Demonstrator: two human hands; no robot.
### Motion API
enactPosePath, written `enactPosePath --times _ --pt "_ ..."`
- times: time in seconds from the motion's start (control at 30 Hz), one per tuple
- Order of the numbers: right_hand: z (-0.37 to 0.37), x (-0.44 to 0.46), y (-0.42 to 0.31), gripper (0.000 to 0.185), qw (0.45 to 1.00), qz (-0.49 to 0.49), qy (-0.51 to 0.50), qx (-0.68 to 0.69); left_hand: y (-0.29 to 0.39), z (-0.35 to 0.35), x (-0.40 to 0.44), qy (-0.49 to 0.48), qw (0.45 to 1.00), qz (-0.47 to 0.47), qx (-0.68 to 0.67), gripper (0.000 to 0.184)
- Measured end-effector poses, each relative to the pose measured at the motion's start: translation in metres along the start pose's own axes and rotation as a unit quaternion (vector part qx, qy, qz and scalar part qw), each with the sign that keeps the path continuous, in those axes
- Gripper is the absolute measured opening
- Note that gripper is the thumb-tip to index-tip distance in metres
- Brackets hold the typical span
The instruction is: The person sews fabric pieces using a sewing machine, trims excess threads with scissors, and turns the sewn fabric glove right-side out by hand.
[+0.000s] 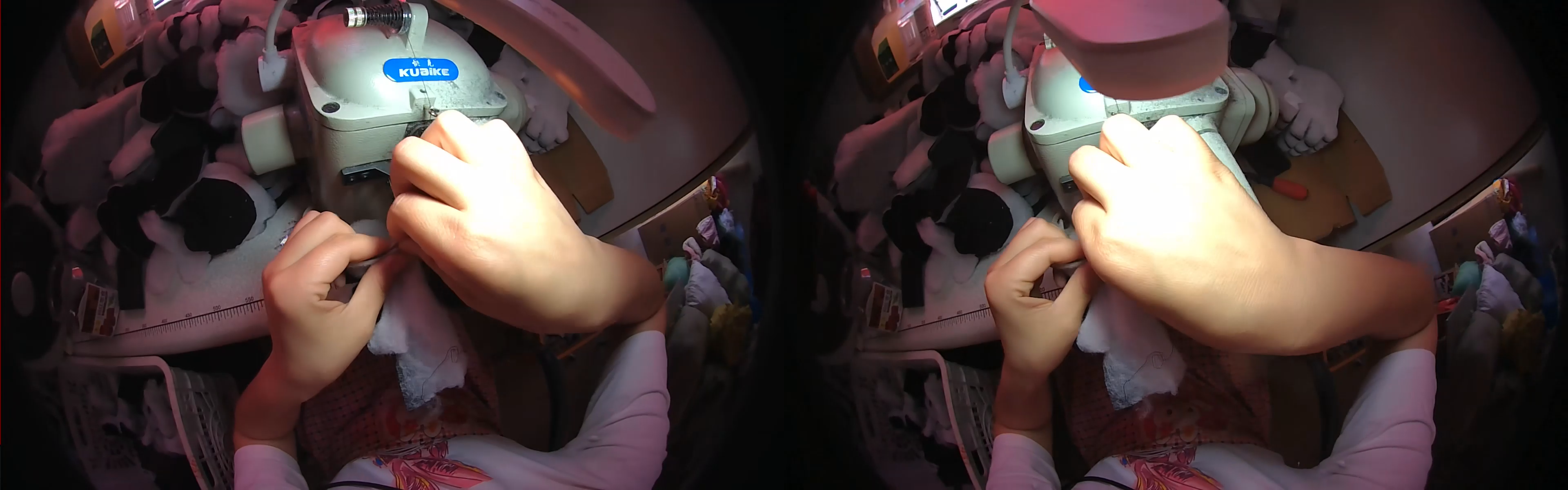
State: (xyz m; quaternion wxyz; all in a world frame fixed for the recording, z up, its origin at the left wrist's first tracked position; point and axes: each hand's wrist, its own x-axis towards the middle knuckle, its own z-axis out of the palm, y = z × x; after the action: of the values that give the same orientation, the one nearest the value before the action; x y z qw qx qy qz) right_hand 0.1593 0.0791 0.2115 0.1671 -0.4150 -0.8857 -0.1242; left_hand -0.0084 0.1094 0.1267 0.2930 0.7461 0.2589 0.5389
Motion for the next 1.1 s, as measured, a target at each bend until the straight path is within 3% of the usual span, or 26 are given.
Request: enactPosePath --times 0.13,0.27,0.43,0.5,0.67,0.7,0.8,0.87,0.93,1.1 --pt "-0.011 -0.011 -0.002 0.012 0.997 0.009 0.070 0.022 -0.003 0.001 -0.001 0.000 1.000 0.006 -0.003 0.018" --pt "-0.026 -0.033 -0.019 0.011 0.975 0.106 0.159 0.116 -0.005 0.000 0.001 -0.010 1.000 0.023 0.000 0.018" --pt "-0.026 -0.057 -0.042 0.008 0.952 0.175 0.173 0.184 -0.004 0.007 0.005 -0.023 0.999 0.043 0.009 0.018" --pt "-0.008 -0.067 -0.048 0.018 0.953 0.139 0.190 0.190 -0.002 0.010 0.006 -0.031 0.997 0.063 0.031 0.018" --pt "0.016 -0.081 -0.065 0.038 0.975 0.098 0.016 0.198 0.006 0.015 0.005 -0.037 0.994 0.074 0.075 0.020" --pt "0.026 -0.083 -0.069 0.038 0.975 0.099 0.018 0.198 0.006 0.016 0.004 -0.026 0.995 0.069 0.068 0.020" --pt "0.075 -0.091 -0.071 0.039 0.959 0.159 0.100 0.213 0.008 0.016 0.003 -0.030 0.995 0.062 0.071 0.021" --pt "0.096 -0.109 -0.062 0.034 0.970 0.171 0.094 0.143 0.010 0.018 0.004 -0.014 0.996 0.059 0.065 0.019" --pt "0.113 -0.121 -0.046 0.030 0.953 0.199 0.208 0.091 0.011 0.019 0.002 -0.018 0.996 0.056 0.069 0.018" --pt "0.108 -0.139 -0.023 0.026 0.912 0.252 0.297 0.130 0.015 0.025 -0.001 -0.007 0.997 0.040 0.064 0.017"
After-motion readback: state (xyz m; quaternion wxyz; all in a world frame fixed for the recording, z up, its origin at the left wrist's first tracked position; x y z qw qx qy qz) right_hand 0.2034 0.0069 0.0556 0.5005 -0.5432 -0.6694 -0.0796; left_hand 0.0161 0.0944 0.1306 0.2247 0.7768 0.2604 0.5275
